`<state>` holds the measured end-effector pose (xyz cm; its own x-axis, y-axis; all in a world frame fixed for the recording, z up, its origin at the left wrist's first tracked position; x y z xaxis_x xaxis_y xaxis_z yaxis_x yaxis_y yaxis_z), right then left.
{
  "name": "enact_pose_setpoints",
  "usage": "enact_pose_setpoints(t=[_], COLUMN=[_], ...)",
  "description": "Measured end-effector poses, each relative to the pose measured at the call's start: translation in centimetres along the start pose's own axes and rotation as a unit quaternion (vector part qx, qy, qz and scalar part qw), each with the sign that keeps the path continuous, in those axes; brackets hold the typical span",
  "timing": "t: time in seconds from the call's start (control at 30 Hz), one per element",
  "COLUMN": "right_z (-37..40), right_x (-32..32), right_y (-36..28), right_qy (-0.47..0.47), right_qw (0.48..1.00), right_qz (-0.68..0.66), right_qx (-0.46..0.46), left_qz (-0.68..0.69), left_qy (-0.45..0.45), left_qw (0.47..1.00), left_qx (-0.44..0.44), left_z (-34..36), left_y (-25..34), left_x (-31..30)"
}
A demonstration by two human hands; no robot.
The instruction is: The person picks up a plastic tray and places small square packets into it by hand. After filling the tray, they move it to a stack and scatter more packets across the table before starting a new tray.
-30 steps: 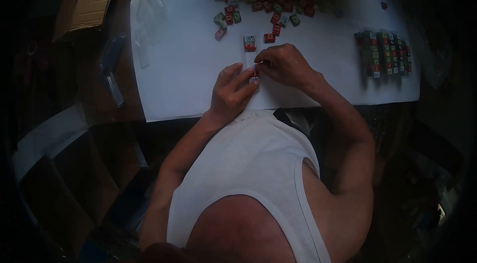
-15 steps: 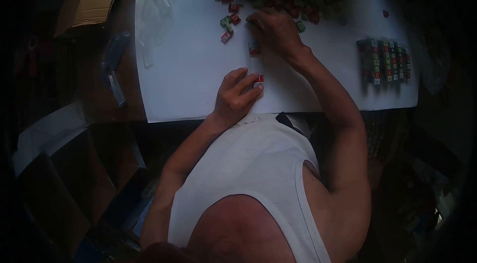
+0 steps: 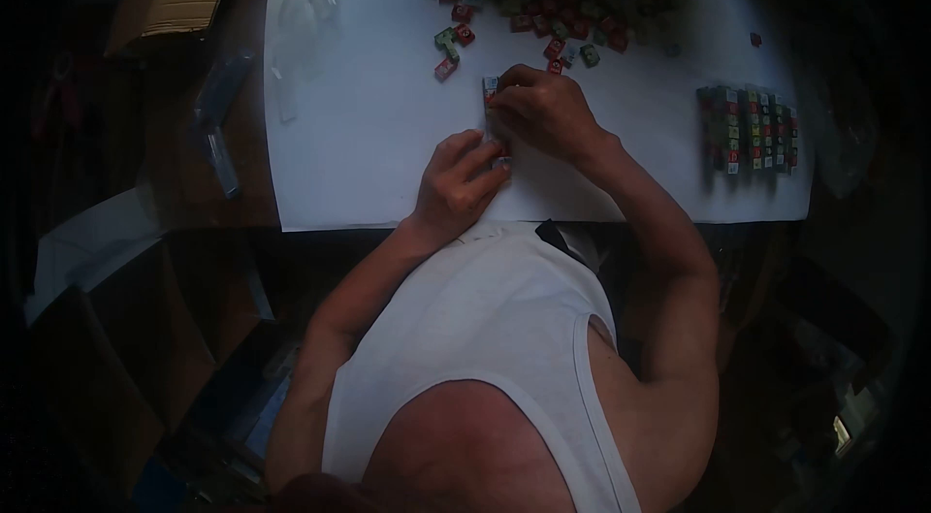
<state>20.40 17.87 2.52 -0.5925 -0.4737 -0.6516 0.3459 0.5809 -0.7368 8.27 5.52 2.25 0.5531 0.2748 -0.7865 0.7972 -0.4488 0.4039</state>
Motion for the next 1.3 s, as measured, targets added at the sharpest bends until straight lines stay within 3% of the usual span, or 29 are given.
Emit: enact_pose_setpoints(t=[0.13,0.23,0.3,0.37,0.43,0.5,0.83,1.13,1.3], right_z=[-4.1,-8.1,-9.9,-11.1,-10.5,-8.9,4.1,2.2,-3.5], right_x=[-0.1,0.1,1.0,1.2,1.1,-1.0,0.0,1.1,0.5], right_y=[0.9,1.2,0.8,2.2,2.7,2.3,-0.8,-1.3,-0.5], right_qy=[0.024,0.075,0.01,0.006,-0.006,0.099,0.047,0.01,0.121], right_qw=[0.999,0.993,0.99,0.988,0.987,0.991,0.997,0.996,0.991], right_qz=[-0.035,0.047,0.098,0.115,0.133,0.047,-0.021,-0.053,-0.032], right_qx=[-0.018,-0.081,-0.1,-0.099,-0.09,-0.082,-0.057,-0.07,-0.045], left_qz=[-0.017,-0.028,-0.022,-0.022,-0.012,-0.019,-0.033,-0.016,0.006], left_qy=[-0.013,-0.006,-0.008,-0.004,-0.001,-0.005,-0.005,0.001,-0.01], left_qw=[1.0,0.999,1.0,1.0,1.0,1.0,0.999,0.999,1.0], left_qx=[0.014,0.016,0.01,0.013,0.012,0.005,0.032,0.036,0.015], left_z=[0.1,0.2,0.2,0.0,0.0,0.0,0.3,0.3,-0.1], left_y=[0.0,0.1,0.0,0.0,0.2,0.1,0.1,0.1,0.3], left_x=[0.1,0.2,0.2,0.0,-0.1,0.0,0.1,-0.3,-0.6])
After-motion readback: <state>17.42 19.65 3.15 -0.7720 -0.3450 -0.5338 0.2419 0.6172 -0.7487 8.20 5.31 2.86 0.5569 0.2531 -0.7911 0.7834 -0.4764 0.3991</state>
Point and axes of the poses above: each hand's wrist, its own z-axis away from the middle knuckle, its own x-axis out of the palm, y = z × x, the point moved 6 cm from there along -z, towards the middle knuckle, and after that the axes turned 12 degrees about -z, right-handed, at the moved point
